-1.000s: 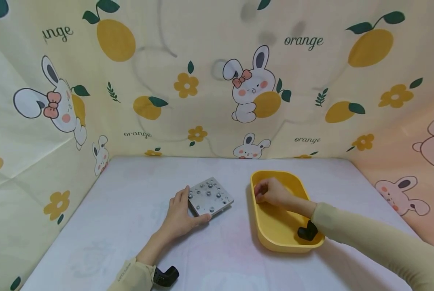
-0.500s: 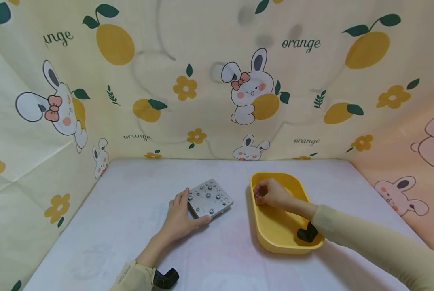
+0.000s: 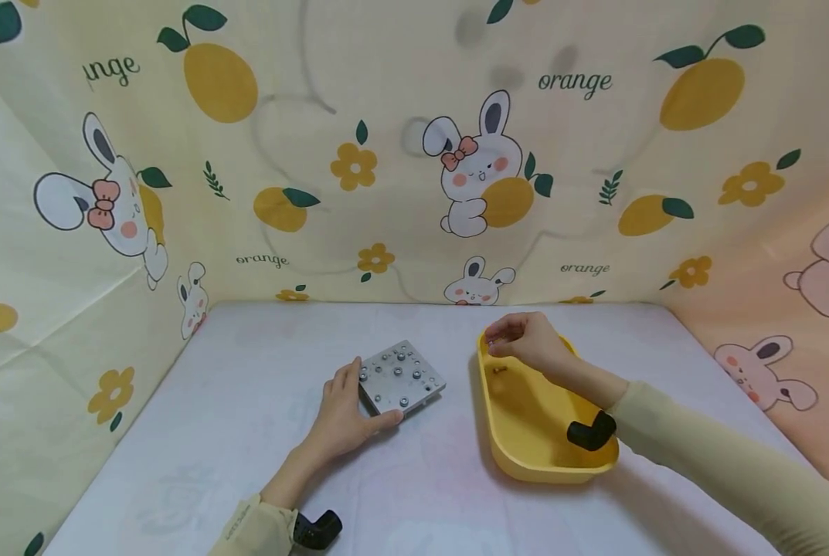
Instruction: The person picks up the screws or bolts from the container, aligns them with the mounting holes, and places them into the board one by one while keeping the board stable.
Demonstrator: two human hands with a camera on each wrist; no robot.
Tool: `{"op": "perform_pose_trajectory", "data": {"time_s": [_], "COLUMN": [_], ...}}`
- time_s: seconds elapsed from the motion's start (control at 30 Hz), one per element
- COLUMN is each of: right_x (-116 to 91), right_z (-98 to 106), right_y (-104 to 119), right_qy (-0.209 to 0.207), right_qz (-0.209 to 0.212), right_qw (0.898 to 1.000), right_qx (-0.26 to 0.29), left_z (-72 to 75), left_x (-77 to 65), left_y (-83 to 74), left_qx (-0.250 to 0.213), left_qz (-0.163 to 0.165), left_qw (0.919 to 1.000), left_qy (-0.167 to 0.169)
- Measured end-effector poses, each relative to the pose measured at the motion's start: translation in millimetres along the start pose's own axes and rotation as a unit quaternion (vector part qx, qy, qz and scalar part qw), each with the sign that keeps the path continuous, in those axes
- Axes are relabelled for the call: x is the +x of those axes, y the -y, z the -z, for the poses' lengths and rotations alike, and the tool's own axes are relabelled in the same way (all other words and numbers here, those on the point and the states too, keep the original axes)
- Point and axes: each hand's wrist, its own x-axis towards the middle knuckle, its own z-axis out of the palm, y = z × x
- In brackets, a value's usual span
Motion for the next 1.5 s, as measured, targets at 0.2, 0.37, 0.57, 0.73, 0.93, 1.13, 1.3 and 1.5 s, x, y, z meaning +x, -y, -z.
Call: {"op": "perform_pose_trajectory", "data": {"time_s": [0.2, 0.37, 0.57, 0.73, 0.93, 1.13, 1.3, 1.5], "right_x": [10, 17, 30, 42, 53, 57, 56, 54], "right_z": [-28, -68, -118, -152, -179, -183, -183, -182], "right_y": [40, 61, 64, 63, 57, 52, 52, 51], "right_qy": [-0.009, 0.009, 0.007, 0.019, 0.018, 0.016, 0.030, 0.045], "right_qz": [-0.011, 0.000, -0.021, -0.016, -0.009, -0.017, 0.001, 0.018], "right_qw": [0.993, 0.993, 0.993, 0.992, 0.991, 0.991, 0.992, 0.992], "right_qx": [0.116, 0.120, 0.118, 0.127, 0.136, 0.132, 0.125, 0.115], "left_z": [2.2, 3.4, 2.7, 4.2, 6.2, 5.2, 5.6, 6.4], "left_x": [0.1, -0.1, -0.2, -1.4, -1.2, 0.6, 0.3, -0.8], "left_y": [0.2, 0.3, 1.7, 2.1, 0.8, 0.4, 0.9, 0.3], "left_qx": [-0.001, -0.003, -0.002, -0.004, -0.007, -0.005, -0.003, -0.008], "left_qz": [-0.001, 0.000, -0.008, -0.014, -0.026, -0.031, -0.029, -0.029], "left_qw": [1.0000, 1.0000, 1.0000, 0.9999, 0.9996, 0.9995, 0.9996, 0.9995], "left_qy": [0.001, 0.005, 0.005, 0.004, 0.000, -0.002, 0.002, 0.003]}}
